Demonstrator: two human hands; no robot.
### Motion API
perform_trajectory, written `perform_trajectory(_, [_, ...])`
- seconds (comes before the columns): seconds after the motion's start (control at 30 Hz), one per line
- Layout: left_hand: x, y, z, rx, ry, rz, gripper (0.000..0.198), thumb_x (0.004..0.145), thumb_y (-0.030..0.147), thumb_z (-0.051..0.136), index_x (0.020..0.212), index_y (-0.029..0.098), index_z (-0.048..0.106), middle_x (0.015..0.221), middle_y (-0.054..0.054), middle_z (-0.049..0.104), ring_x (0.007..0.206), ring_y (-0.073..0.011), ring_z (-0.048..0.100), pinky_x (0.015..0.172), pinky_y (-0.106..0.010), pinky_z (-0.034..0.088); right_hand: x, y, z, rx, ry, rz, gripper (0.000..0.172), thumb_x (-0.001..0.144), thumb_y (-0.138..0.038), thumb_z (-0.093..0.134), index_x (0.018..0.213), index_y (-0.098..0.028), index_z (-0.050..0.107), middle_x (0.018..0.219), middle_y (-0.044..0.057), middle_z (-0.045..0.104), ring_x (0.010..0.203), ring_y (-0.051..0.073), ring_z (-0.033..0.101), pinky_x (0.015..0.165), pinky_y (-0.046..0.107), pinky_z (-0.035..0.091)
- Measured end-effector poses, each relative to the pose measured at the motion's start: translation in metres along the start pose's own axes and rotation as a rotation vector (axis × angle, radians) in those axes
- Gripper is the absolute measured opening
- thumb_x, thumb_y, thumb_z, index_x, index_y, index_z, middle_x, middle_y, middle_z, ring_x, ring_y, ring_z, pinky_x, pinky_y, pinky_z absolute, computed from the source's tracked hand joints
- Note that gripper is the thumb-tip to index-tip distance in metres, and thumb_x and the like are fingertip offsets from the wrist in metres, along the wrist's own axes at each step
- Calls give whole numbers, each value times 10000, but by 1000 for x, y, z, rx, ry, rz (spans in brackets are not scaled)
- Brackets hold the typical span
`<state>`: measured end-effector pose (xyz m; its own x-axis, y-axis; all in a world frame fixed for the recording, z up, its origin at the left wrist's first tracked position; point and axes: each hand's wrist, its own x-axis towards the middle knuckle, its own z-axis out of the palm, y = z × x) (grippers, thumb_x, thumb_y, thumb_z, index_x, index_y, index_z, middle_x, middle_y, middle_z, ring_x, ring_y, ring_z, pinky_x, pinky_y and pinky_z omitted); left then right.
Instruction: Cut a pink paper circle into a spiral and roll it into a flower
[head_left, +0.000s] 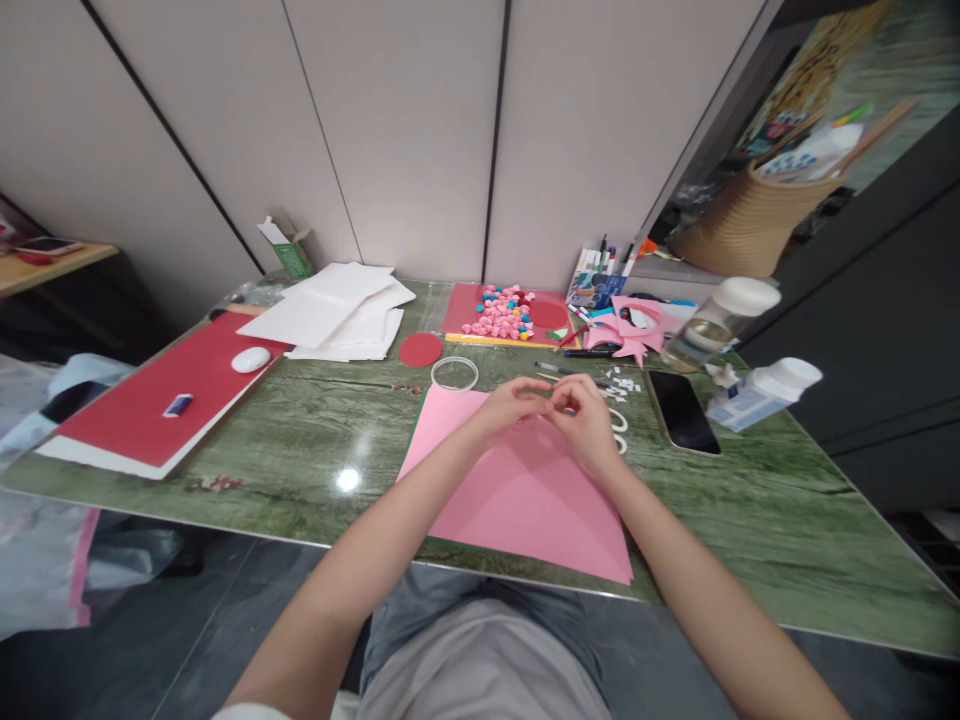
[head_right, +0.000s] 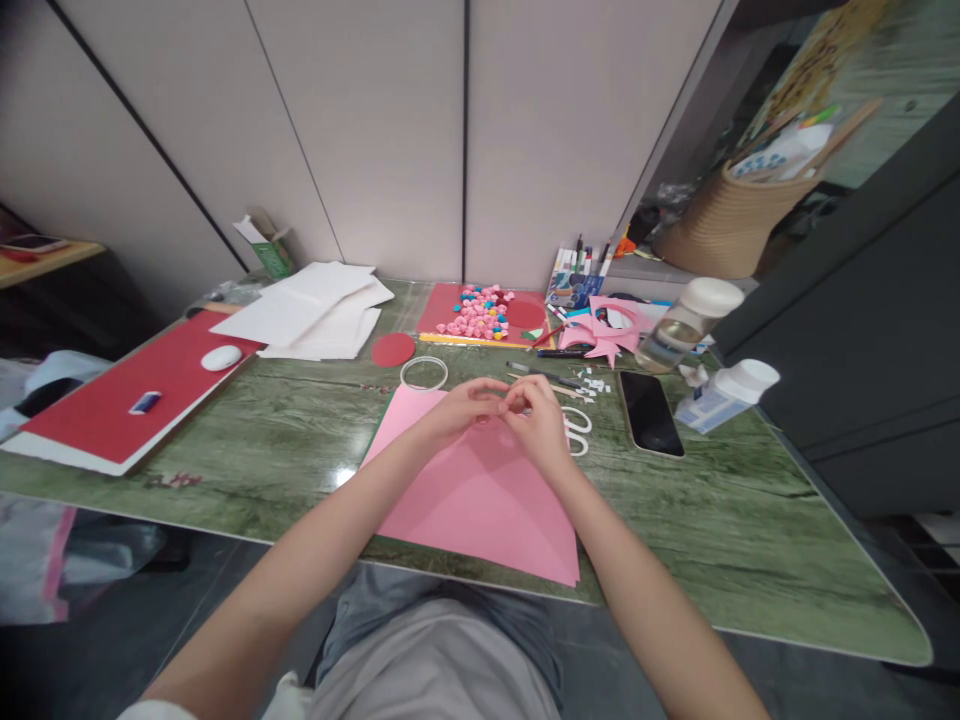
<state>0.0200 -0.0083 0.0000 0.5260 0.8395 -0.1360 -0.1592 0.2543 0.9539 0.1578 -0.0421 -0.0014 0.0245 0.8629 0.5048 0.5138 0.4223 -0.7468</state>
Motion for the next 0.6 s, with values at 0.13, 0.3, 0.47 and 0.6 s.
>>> perform_trajectory(0.13, [2,-2,-1,-46,-17,32,368,577,208,665,926,152,562,711,-15,595,570,-55,498,549,-190,346,1,-1,0,6,-38,-4,82,663,-195,594,666,-187,513,804,22,481,639,123,468,547,249,406])
perform_trajectory(0.3, [2,5,-6,-72,27,30,373,587,183,653,941,138,544,642,1,572,503,-39,459,521,-193,342,2,-3,-3,-9,-72,-6,71,708,-224,571,775,-199,574,838,23,493,590,107,466,557,255,400])
perform_trajectory(0.47, [2,6,-9,-10,42,13,386,594,190,644,965,146,549,592,19,536,497,-44,444,494,-185,326,1,-2,-4,-22,-101,-36,126,740,-263,560,842,-215,615,843,28,497,626,116,479,570,260,399])
perform_trajectory(0.6, [2,3,-9,40,42,37,381,592,175,633,964,160,554,621,18,543,515,-42,443,503,-180,326,1,1,-2,-1,-158,-53,162,761,-292,538,874,-234,639,836,37,511,763,155,509,652,291,427])
